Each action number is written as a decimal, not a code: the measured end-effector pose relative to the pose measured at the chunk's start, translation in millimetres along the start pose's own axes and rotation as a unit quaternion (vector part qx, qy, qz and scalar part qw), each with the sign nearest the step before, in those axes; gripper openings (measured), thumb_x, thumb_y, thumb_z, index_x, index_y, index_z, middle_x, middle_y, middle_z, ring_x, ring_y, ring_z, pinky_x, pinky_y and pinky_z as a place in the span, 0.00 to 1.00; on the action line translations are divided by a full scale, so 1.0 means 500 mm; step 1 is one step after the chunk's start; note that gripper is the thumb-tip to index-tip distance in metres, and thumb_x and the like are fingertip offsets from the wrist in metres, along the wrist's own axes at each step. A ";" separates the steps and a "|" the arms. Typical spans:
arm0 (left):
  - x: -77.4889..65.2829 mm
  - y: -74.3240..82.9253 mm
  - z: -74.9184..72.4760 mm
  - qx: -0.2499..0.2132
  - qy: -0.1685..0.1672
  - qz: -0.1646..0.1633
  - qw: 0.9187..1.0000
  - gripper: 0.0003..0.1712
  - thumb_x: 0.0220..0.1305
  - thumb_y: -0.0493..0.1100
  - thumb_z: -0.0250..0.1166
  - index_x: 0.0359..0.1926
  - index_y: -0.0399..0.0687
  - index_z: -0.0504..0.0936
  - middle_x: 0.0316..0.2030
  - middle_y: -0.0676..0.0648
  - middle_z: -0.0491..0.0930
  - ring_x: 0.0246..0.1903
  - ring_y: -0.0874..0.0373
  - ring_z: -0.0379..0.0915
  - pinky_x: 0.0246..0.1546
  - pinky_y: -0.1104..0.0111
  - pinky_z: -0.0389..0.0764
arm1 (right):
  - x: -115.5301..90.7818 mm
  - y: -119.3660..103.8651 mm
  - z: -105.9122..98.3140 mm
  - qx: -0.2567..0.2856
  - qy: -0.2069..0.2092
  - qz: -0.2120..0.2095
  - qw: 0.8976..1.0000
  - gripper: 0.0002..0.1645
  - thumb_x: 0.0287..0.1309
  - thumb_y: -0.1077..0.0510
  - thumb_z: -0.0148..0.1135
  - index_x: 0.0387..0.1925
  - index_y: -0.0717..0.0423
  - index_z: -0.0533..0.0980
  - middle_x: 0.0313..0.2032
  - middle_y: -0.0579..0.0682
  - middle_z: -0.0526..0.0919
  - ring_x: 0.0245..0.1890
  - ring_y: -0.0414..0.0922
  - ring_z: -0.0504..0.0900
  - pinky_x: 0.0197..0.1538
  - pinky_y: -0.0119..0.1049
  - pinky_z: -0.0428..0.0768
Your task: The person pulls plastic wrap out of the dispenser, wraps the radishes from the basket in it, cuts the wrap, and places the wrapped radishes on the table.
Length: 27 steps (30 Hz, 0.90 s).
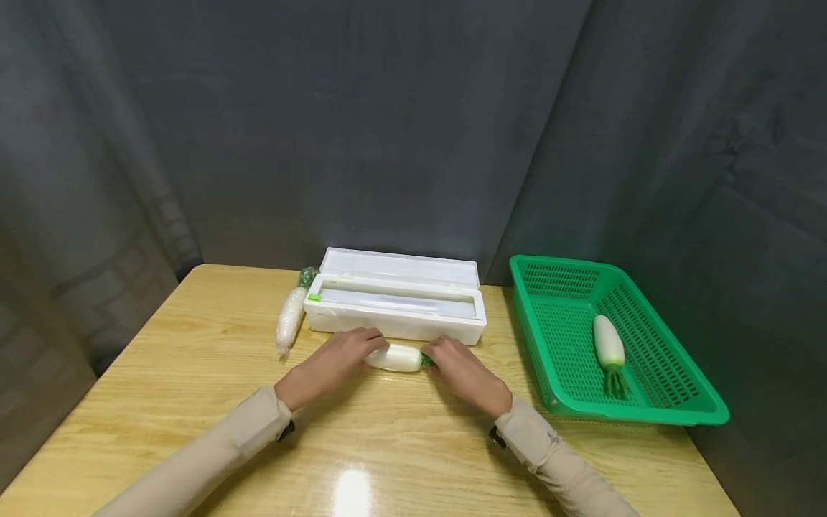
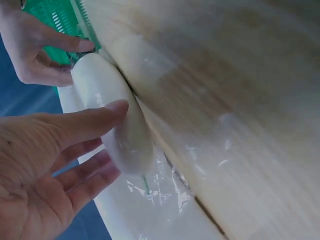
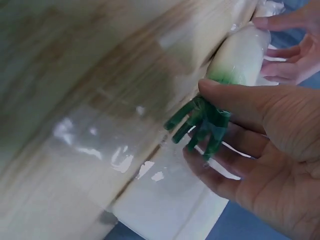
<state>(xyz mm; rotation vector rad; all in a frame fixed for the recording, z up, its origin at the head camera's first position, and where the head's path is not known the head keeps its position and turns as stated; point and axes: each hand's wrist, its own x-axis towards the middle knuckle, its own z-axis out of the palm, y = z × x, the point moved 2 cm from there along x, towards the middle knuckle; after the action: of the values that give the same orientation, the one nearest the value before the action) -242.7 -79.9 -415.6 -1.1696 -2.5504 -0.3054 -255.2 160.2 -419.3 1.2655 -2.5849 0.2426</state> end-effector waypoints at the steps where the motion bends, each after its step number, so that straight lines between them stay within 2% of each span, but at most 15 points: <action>1: 0.002 -0.002 0.000 -0.002 -0.007 -0.001 1.000 0.25 0.53 0.23 0.75 0.53 0.39 0.84 0.50 0.44 0.85 0.49 0.52 0.84 0.46 0.63 0.86 | 0.000 -0.002 0.000 -0.003 -0.003 0.002 1.000 0.11 0.53 0.71 0.77 0.33 0.61 0.80 0.33 0.54 0.87 0.36 0.50 0.84 0.41 0.43 0.82; 4: 0.004 -0.010 0.001 -0.019 -0.031 -0.015 0.999 0.26 0.53 0.26 0.78 0.54 0.40 0.85 0.50 0.44 0.85 0.50 0.51 0.84 0.48 0.62 0.86 | 0.001 -0.011 -0.002 -0.011 -0.010 0.023 1.000 0.12 0.53 0.67 0.79 0.38 0.62 0.82 0.38 0.56 0.88 0.41 0.53 0.85 0.45 0.48 0.82; 7: 0.002 -0.017 0.000 -0.043 -0.047 -0.033 0.997 0.26 0.53 0.30 0.79 0.55 0.41 0.86 0.52 0.44 0.85 0.51 0.50 0.84 0.51 0.60 0.86 | 0.000 -0.022 -0.004 -0.024 -0.007 0.039 0.999 0.20 0.53 0.62 0.81 0.45 0.61 0.81 0.44 0.57 0.86 0.47 0.55 0.83 0.48 0.52 0.81; 11: 0.001 -0.018 -0.003 -0.062 -0.053 -0.047 0.996 0.26 0.55 0.31 0.78 0.57 0.41 0.86 0.53 0.45 0.85 0.52 0.50 0.84 0.52 0.58 0.85 | 0.005 -0.036 -0.001 -0.038 0.026 0.027 0.999 0.27 0.51 0.58 0.84 0.49 0.58 0.78 0.44 0.54 0.82 0.48 0.53 0.82 0.47 0.50 0.80; 16: -0.004 -0.026 -0.010 -0.085 -0.055 -0.043 0.994 0.27 0.58 0.31 0.77 0.59 0.42 0.86 0.52 0.45 0.86 0.52 0.50 0.84 0.53 0.59 0.85 | 0.015 -0.044 0.005 -0.033 0.046 0.007 0.998 0.23 0.53 0.62 0.81 0.48 0.58 0.78 0.42 0.54 0.81 0.44 0.51 0.81 0.42 0.46 0.81; 19: -0.023 -0.044 -0.028 -0.102 -0.052 -0.060 0.992 0.27 0.59 0.30 0.76 0.61 0.42 0.85 0.53 0.44 0.86 0.53 0.49 0.84 0.53 0.58 0.85 | 0.019 -0.044 0.007 -0.009 0.033 0.003 0.999 0.20 0.55 0.66 0.78 0.46 0.57 0.78 0.43 0.53 0.82 0.45 0.51 0.82 0.44 0.45 0.83; 23: -0.057 -0.074 -0.052 -0.101 -0.033 -0.084 0.991 0.24 0.58 0.30 0.77 0.57 0.39 0.87 0.51 0.42 0.87 0.51 0.47 0.85 0.51 0.56 0.86 | 0.023 -0.040 0.006 0.019 0.027 -0.007 0.999 0.19 0.53 0.71 0.77 0.42 0.57 0.77 0.41 0.51 0.83 0.43 0.50 0.84 0.45 0.43 0.84; 27: -0.073 -0.088 -0.051 -0.126 -0.024 -0.060 0.990 0.15 0.62 0.28 0.73 0.51 0.38 0.88 0.46 0.43 0.89 0.45 0.51 0.87 0.47 0.60 0.87 | 0.025 -0.033 0.000 0.022 0.037 -0.014 0.999 0.18 0.51 0.75 0.75 0.37 0.58 0.76 0.35 0.50 0.81 0.37 0.47 0.82 0.41 0.40 0.82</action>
<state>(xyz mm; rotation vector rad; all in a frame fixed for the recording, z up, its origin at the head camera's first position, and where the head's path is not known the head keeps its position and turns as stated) -249.2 -141.7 -408.4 -1.1208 -2.6893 -0.6528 -249.7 141.0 -414.8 1.2815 -2.5101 0.3357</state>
